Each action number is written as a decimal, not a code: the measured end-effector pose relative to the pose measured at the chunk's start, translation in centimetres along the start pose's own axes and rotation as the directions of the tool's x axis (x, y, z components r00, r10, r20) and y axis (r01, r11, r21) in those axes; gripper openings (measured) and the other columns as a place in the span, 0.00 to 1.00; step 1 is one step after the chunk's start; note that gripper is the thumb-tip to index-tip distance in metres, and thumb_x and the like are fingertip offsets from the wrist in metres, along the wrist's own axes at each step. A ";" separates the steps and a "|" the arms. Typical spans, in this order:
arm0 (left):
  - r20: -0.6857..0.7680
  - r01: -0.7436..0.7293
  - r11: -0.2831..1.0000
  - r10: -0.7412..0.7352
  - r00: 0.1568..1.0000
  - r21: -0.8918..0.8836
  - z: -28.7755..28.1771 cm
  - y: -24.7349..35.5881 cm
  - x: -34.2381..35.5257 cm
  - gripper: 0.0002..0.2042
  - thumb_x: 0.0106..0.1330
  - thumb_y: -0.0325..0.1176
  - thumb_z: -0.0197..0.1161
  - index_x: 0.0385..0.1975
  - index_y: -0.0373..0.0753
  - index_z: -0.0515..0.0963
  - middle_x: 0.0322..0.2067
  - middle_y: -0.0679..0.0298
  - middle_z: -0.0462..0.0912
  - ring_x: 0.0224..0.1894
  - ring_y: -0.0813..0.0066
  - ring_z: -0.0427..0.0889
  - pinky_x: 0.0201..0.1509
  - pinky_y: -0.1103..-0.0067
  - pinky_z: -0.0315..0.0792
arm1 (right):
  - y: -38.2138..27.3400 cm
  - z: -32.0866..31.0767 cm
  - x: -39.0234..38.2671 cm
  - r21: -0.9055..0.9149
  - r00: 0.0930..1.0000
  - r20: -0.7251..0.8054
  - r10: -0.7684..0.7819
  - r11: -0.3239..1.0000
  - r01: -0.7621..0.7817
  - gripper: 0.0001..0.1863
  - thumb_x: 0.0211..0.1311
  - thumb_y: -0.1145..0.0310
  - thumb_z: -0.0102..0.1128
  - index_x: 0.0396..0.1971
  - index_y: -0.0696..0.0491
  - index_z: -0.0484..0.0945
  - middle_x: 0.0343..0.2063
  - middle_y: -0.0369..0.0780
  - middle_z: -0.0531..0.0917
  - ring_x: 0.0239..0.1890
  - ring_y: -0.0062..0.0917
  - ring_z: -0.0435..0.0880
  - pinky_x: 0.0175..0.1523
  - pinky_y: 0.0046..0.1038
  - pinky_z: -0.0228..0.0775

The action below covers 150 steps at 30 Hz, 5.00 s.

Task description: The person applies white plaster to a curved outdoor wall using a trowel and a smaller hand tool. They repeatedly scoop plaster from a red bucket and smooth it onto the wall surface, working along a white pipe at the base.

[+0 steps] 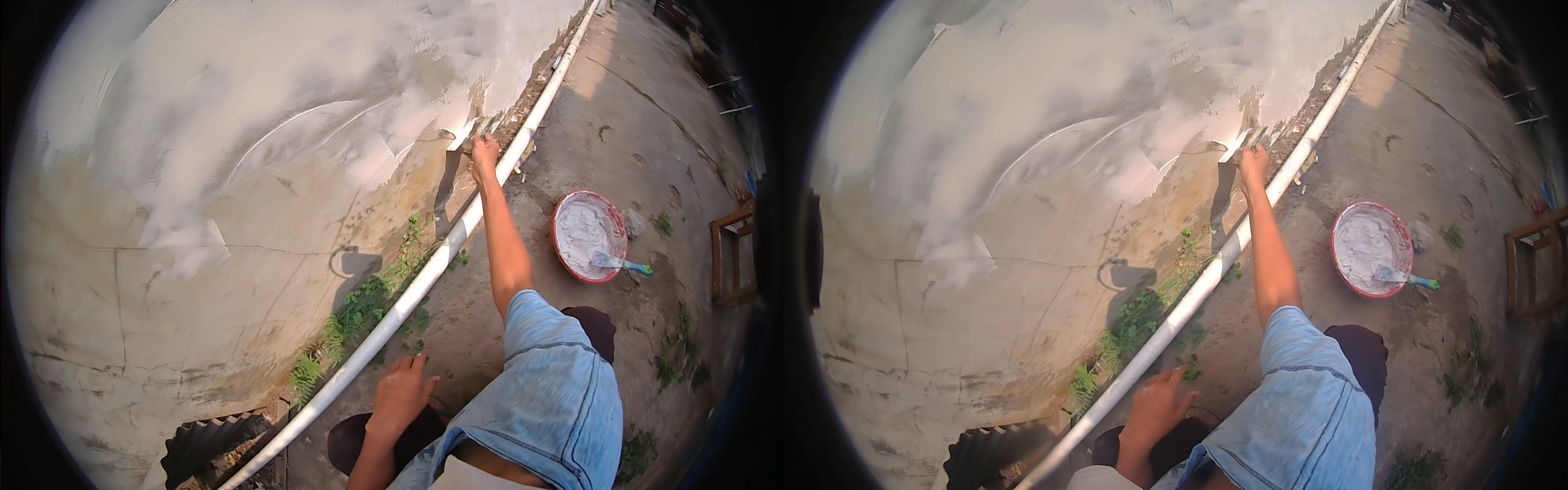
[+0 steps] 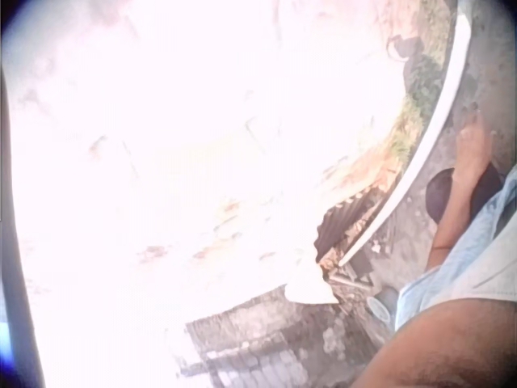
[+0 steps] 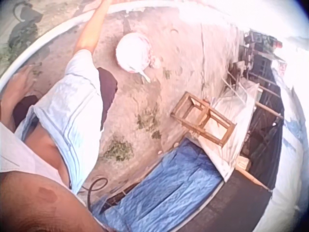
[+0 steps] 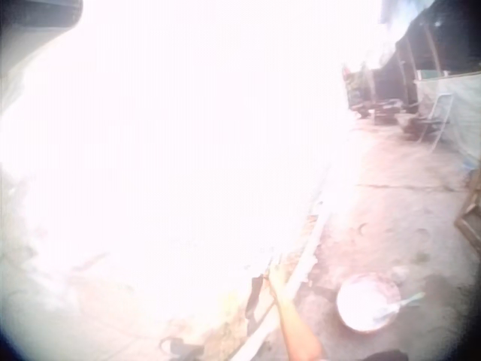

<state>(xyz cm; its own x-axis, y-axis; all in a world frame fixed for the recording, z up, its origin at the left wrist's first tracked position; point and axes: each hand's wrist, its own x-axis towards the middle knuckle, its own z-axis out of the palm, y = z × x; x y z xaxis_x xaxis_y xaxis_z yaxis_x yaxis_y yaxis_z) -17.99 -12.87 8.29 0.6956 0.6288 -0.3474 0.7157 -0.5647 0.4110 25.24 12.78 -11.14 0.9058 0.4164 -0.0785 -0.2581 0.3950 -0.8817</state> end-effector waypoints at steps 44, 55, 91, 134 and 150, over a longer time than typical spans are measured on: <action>0.193 0.106 0.989 -0.124 0.973 0.104 2.3 -0.1 2.8 0.26 0.65 0.47 0.61 0.60 0.40 0.69 0.49 0.50 0.78 0.50 0.49 0.79 0.51 0.62 0.75 | -9.8 6.5 -5.6 -0.429 0.766 0.299 -0.569 0.637 0.640 0.25 0.56 0.76 0.57 0.56 0.65 0.73 0.22 0.54 0.79 0.21 0.35 0.81 0.30 0.33 0.71; 0.202 0.088 0.989 -0.112 0.973 0.120 1.7 0.7 3.5 0.26 0.65 0.46 0.62 0.60 0.40 0.68 0.50 0.50 0.78 0.51 0.49 0.79 0.50 0.61 0.75 | 3.4 -5.5 11.5 -0.570 0.946 -0.190 -0.264 0.814 0.113 0.24 0.50 0.68 0.58 0.47 0.66 0.78 0.26 0.54 0.83 0.34 0.41 0.86 0.44 0.39 0.74; 0.135 0.127 0.986 -0.141 0.981 0.103 1.9 0.8 0.6 0.26 0.65 0.45 0.62 0.60 0.40 0.68 0.50 0.49 0.78 0.51 0.47 0.78 0.51 0.61 0.75 | 3.0 -4.7 3.0 -0.431 0.986 -0.106 -0.129 0.900 0.071 0.27 0.63 0.76 0.52 0.62 0.69 0.63 0.39 0.52 0.84 0.40 0.27 0.83 0.44 0.26 0.73; 0.107 0.049 0.997 -0.055 0.993 0.058 2.8 2.0 1.6 0.25 0.65 0.42 0.62 0.59 0.37 0.69 0.45 0.48 0.78 0.46 0.46 0.79 0.48 0.60 0.75 | 0.1 -0.1 -28.1 -0.112 0.589 0.668 -0.455 0.721 0.684 0.14 0.61 0.82 0.55 0.47 0.59 0.68 0.55 0.52 0.78 0.53 0.42 0.82 0.51 0.32 0.79; 0.140 0.138 0.990 -0.142 0.980 0.037 3.3 1.6 -0.8 0.25 0.65 0.42 0.62 0.59 0.38 0.69 0.46 0.50 0.78 0.50 0.48 0.78 0.50 0.62 0.75 | 2.9 0.3 -11.7 -0.434 0.990 0.138 0.016 0.900 0.046 0.30 0.65 0.75 0.54 0.67 0.63 0.61 0.32 0.44 0.83 0.28 0.21 0.76 0.35 0.24 0.68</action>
<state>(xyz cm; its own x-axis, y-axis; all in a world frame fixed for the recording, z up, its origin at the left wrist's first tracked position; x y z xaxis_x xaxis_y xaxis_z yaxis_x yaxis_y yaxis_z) -17.18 -16.03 6.50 0.5890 0.6211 -0.5170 0.8065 -0.4923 0.3275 13.80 9.27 -12.67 0.8466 0.5315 -0.0272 -0.0445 0.0197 -0.9988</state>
